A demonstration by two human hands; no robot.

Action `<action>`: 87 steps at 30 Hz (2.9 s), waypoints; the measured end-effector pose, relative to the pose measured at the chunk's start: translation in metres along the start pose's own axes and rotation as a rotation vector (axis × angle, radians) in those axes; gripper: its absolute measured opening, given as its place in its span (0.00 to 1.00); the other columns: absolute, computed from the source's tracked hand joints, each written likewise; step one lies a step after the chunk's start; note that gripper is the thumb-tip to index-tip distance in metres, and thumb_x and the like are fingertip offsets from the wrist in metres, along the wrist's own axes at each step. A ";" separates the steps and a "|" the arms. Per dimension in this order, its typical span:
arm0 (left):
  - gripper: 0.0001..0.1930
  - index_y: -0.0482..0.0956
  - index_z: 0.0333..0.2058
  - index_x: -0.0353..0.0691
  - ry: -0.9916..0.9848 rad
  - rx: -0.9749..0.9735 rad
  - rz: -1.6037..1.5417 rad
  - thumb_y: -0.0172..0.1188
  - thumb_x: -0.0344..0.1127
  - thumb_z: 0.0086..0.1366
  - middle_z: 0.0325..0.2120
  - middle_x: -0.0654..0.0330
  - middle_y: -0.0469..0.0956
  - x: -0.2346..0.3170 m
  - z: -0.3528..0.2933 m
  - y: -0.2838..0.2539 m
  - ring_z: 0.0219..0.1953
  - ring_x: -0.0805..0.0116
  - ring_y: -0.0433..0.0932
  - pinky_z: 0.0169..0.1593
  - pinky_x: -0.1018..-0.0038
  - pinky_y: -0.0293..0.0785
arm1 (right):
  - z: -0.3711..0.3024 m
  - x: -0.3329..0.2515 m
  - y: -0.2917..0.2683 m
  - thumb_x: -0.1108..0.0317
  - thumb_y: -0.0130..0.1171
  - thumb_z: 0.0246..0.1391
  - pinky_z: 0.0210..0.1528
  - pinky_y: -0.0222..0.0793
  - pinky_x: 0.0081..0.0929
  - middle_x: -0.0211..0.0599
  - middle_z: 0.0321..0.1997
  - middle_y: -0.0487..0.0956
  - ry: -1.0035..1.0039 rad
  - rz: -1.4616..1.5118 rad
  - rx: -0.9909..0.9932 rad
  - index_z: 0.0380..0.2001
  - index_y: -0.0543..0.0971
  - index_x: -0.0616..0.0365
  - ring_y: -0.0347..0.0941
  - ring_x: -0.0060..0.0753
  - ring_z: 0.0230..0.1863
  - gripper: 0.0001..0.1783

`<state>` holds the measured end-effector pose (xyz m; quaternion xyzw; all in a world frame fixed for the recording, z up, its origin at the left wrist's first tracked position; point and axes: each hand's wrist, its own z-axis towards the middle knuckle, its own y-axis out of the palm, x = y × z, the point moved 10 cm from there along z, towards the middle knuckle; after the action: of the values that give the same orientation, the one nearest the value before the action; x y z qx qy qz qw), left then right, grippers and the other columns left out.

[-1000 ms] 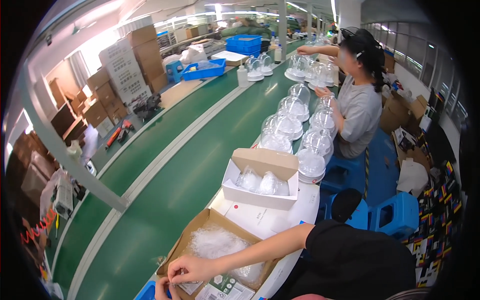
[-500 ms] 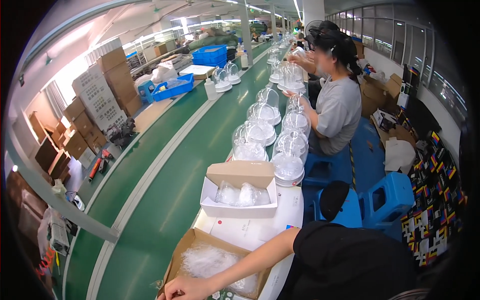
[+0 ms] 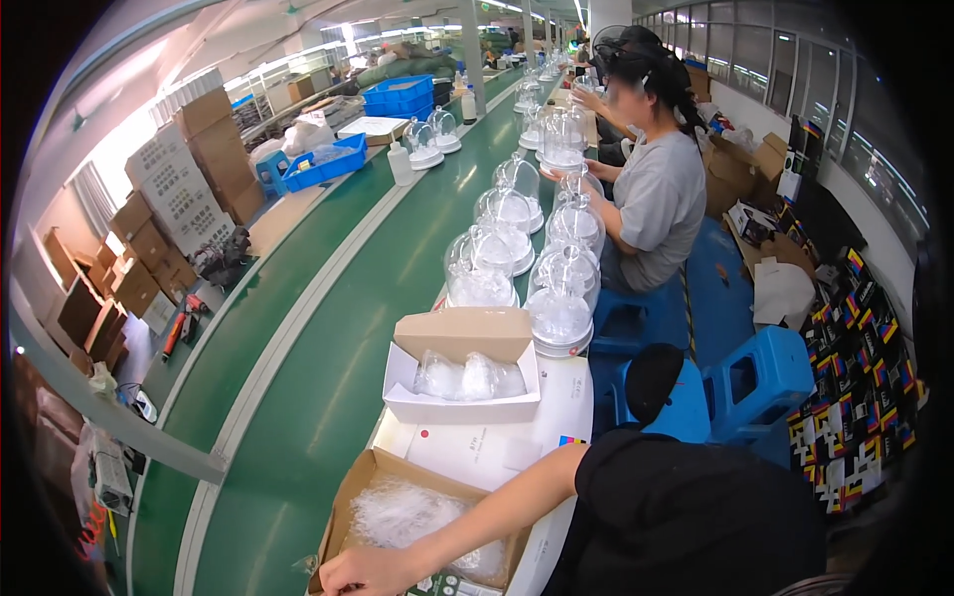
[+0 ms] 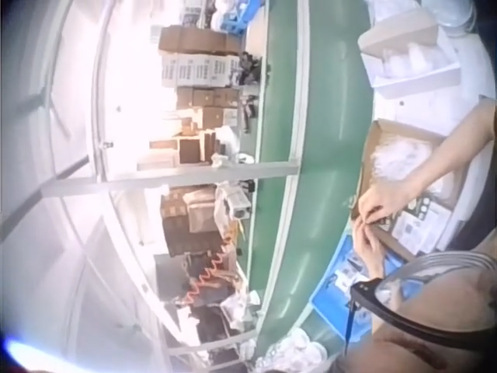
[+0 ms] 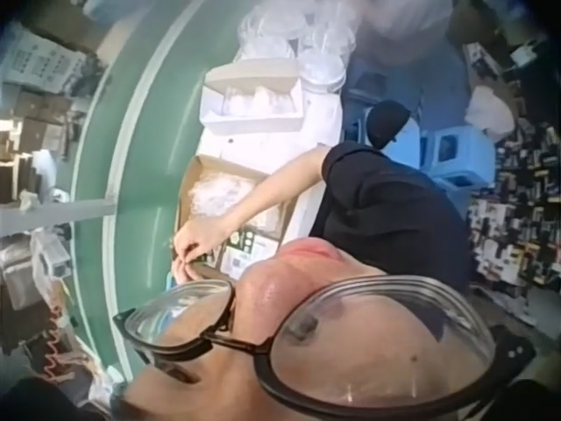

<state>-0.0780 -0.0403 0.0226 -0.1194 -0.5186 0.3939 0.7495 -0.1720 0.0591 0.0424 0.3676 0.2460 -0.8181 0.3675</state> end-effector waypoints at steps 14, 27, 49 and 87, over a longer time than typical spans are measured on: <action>0.09 0.78 0.41 0.31 -0.212 0.015 -0.190 0.53 0.30 0.69 0.37 0.55 0.80 -0.023 -0.005 -0.004 0.40 0.63 0.77 0.48 0.72 0.72 | 0.005 -0.002 -0.005 0.67 0.63 0.56 0.36 0.73 0.31 0.40 0.31 0.80 0.026 0.083 0.006 0.32 0.83 0.60 0.78 0.37 0.35 0.07; 0.07 0.75 0.43 0.35 -0.323 -0.166 -0.110 0.53 0.30 0.69 0.36 0.57 0.78 -0.028 -0.008 0.009 0.36 0.69 0.76 0.41 0.76 0.73 | -0.006 0.075 0.014 0.62 0.58 0.61 0.18 0.63 0.12 0.27 0.24 0.76 0.541 0.779 0.116 0.33 0.77 0.61 0.65 0.13 0.15 0.11; 0.08 0.75 0.44 0.36 -0.330 0.044 -0.285 0.52 0.31 0.71 0.35 0.57 0.77 -0.062 -0.015 -0.002 0.34 0.68 0.75 0.41 0.75 0.73 | -0.010 0.042 0.032 0.72 0.57 0.55 0.35 0.74 0.21 0.35 0.33 0.84 0.380 0.525 -0.048 0.36 0.82 0.63 0.79 0.23 0.34 0.08; 0.02 0.75 0.38 0.35 -0.262 0.020 -0.227 0.55 0.27 0.69 0.27 0.61 0.73 -0.035 -0.003 -0.002 0.29 0.74 0.71 0.36 0.79 0.70 | -0.005 0.030 0.008 0.75 0.60 0.50 0.33 0.71 0.24 0.35 0.26 0.78 0.214 0.320 0.044 0.27 0.78 0.64 0.76 0.25 0.29 0.03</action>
<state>-0.0792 -0.0660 -0.0013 -0.0002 -0.6179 0.3239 0.7164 -0.1771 0.0450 0.0145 0.4949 0.2044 -0.7106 0.4565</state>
